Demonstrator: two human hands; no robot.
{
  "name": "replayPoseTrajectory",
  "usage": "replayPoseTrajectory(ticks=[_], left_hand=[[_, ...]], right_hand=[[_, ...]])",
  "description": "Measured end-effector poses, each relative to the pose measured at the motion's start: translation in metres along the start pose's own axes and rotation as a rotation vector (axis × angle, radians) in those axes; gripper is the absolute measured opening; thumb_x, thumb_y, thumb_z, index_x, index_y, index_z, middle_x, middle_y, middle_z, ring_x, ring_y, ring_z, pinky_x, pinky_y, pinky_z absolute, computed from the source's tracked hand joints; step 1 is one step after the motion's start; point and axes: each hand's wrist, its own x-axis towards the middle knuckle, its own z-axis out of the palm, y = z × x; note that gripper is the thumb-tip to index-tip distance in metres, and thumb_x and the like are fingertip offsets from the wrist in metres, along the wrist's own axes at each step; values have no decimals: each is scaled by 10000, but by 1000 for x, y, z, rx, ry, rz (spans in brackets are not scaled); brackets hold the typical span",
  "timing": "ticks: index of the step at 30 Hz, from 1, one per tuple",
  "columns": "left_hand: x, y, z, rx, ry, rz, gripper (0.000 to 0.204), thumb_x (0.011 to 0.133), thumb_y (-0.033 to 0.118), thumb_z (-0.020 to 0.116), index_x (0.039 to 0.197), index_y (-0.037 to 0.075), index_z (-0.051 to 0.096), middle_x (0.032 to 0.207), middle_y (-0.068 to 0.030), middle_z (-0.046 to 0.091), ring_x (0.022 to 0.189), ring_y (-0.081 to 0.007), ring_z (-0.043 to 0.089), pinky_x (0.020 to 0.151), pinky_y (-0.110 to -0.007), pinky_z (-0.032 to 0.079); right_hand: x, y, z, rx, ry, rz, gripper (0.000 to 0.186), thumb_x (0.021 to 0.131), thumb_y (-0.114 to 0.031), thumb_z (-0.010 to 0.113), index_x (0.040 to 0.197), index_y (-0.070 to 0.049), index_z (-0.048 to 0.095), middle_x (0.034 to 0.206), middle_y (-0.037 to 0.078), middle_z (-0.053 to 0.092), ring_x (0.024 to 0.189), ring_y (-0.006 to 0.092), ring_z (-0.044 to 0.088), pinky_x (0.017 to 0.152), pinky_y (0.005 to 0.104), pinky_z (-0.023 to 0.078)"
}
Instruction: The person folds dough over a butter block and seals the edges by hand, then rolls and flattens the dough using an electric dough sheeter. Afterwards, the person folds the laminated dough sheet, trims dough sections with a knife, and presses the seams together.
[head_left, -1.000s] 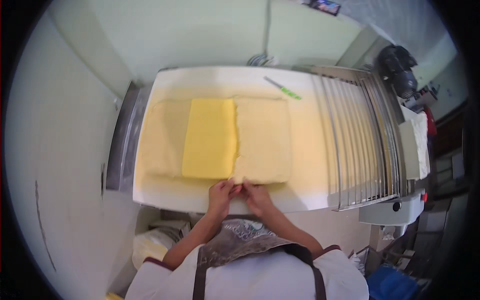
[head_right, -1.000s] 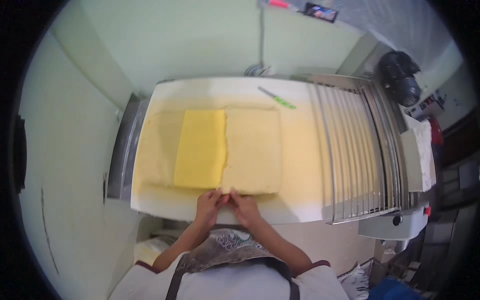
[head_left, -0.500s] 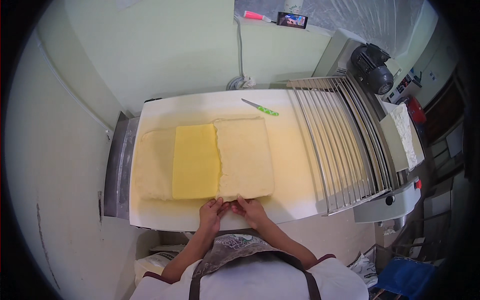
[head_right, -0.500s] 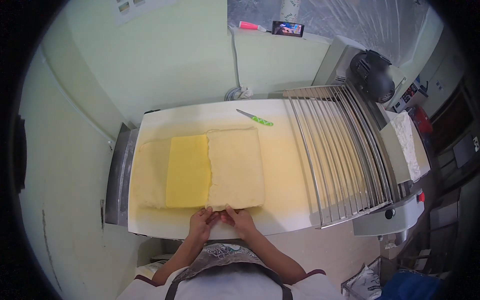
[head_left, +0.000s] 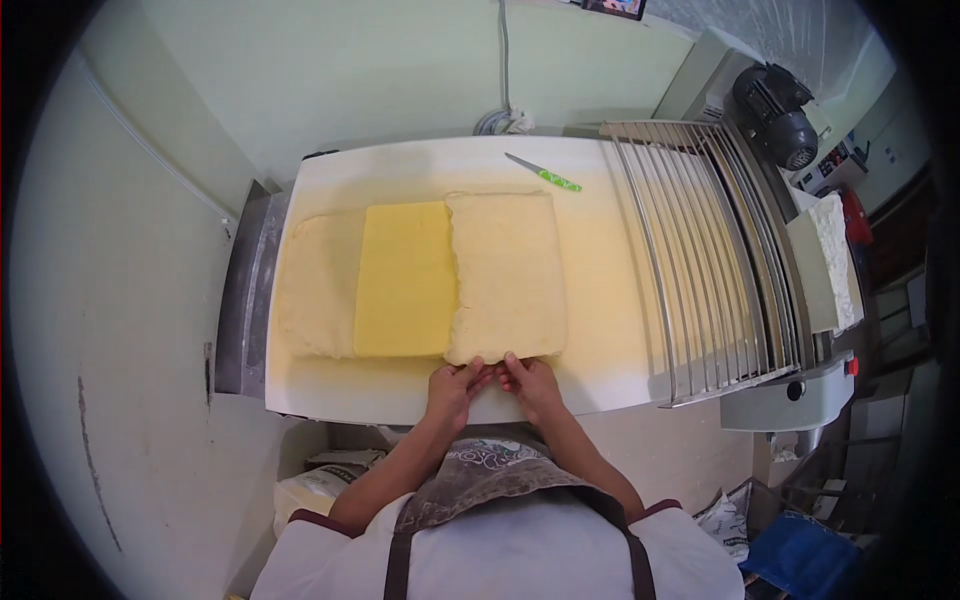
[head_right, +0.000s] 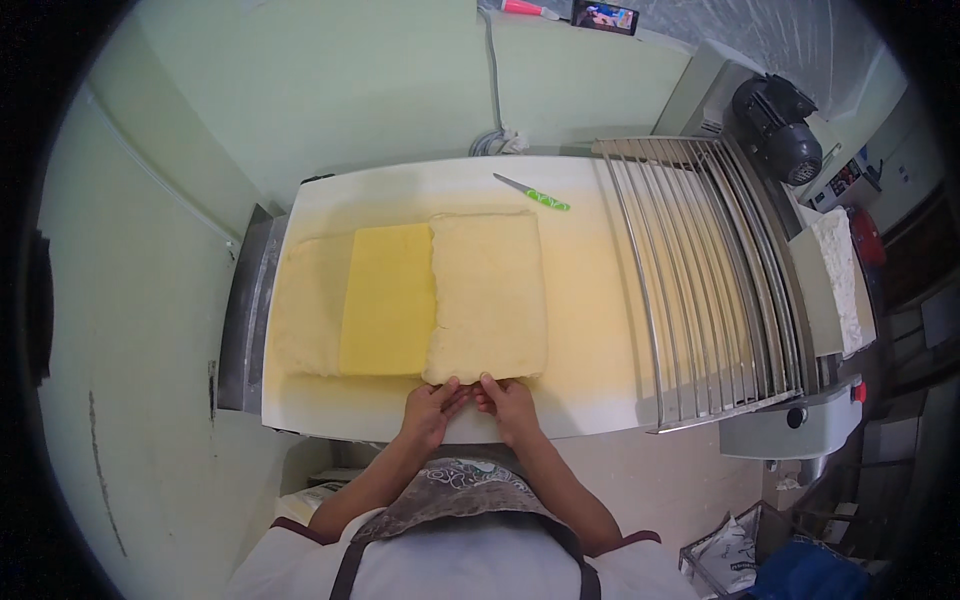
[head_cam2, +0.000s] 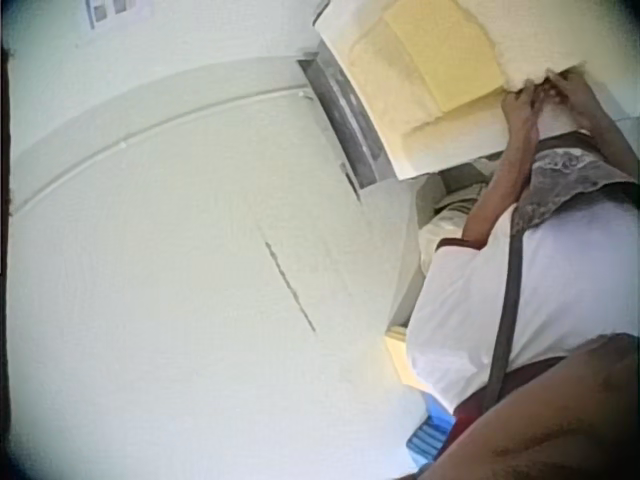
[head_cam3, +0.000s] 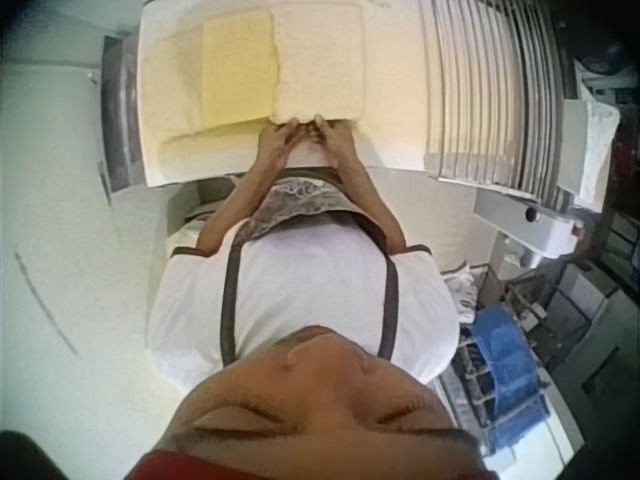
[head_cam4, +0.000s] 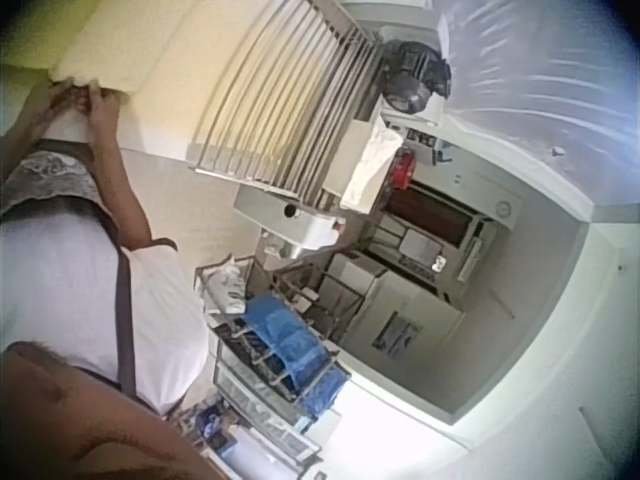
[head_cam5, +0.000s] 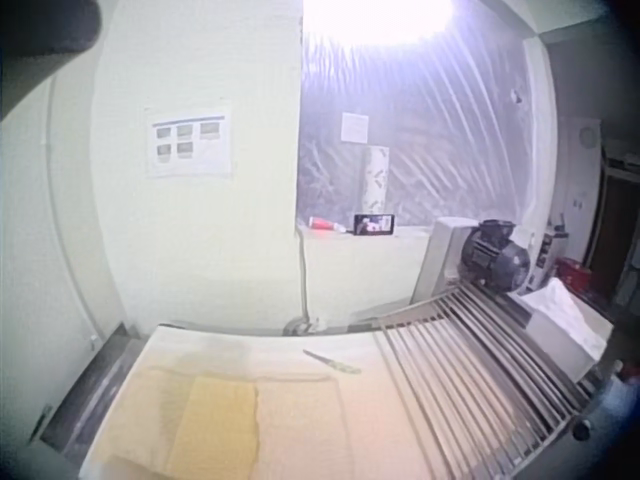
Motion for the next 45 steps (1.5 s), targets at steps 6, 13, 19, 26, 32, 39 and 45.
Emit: replayPoseTrajectory(ticks=[6, 13, 19, 26, 32, 39, 45], left_hand=[[13, -14, 13, -66, -302, -88, 257, 927, 148, 651, 1132, 10, 581, 996, -71, 658, 909, -183, 636, 828, -350, 527], [6, -22, 23, 3, -22, 16, 235, 931, 120, 635, 1124, -3, 580, 989, -72, 653, 877, -188, 635, 812, -353, 535], [18, -30, 28, -28, -227, -88, 243, 925, 100, 632, 1139, -6, 585, 1026, -94, 657, 918, -194, 640, 852, -357, 540], [16, -34, 40, -36, -49, -19, 247, 905, 73, 654, 1139, 20, 592, 1047, -87, 658, 952, -198, 638, 885, -352, 531], [19, -32, 43, -158, -231, -232, 237, 895, 83, 675, 1110, 16, 601, 1022, -87, 665, 963, -200, 647, 906, -343, 531], [20, -38, 52, -88, -90, -134, 209, 898, 85, 670, 1085, 18, 605, 1005, -95, 666, 956, -203, 651, 923, -348, 531], [21, -45, 56, -132, -135, -241, 206, 893, 33, 655, 1085, -13, 594, 1023, -114, 658, 974, -213, 645, 951, -339, 534]], right_hand=[[-3, 2, 3, -124, 86, -107, 217, 962, -223, 620, 1000, -10, 603, 802, 53, 636, 644, 119, 572, 585, 255, 487], [-3, -15, -16, 73, 11, -95, 220, 949, -235, 640, 988, -21, 604, 782, 47, 635, 638, 112, 566, 563, 235, 475], [-9, -12, -15, -164, 128, -134, 252, 945, -279, 646, 943, -29, 612, 764, 41, 635, 632, 106, 560, 564, 237, 472], [-10, -23, -32, 20, 111, -5, 206, 943, -224, 645, 904, -25, 607, 746, 38, 626, 596, 110, 550, 530, 243, 460], [-8, -14, -31, -78, 196, -170, 205, 954, -230, 627, 919, -28, 613, 738, 34, 624, 596, 112, 555, 526, 246, 454], [-13, -33, -43, -169, 185, -74, 189, 961, -205, 615, 922, -20, 622, 765, 49, 648, 613, 115, 575, 533, 246, 469], [-11, -24, -51, -224, 142, -190, 243, 959, -259, 618, 900, -24, 635, 747, 54, 650, 611, 114, 586, 540, 250, 482]])
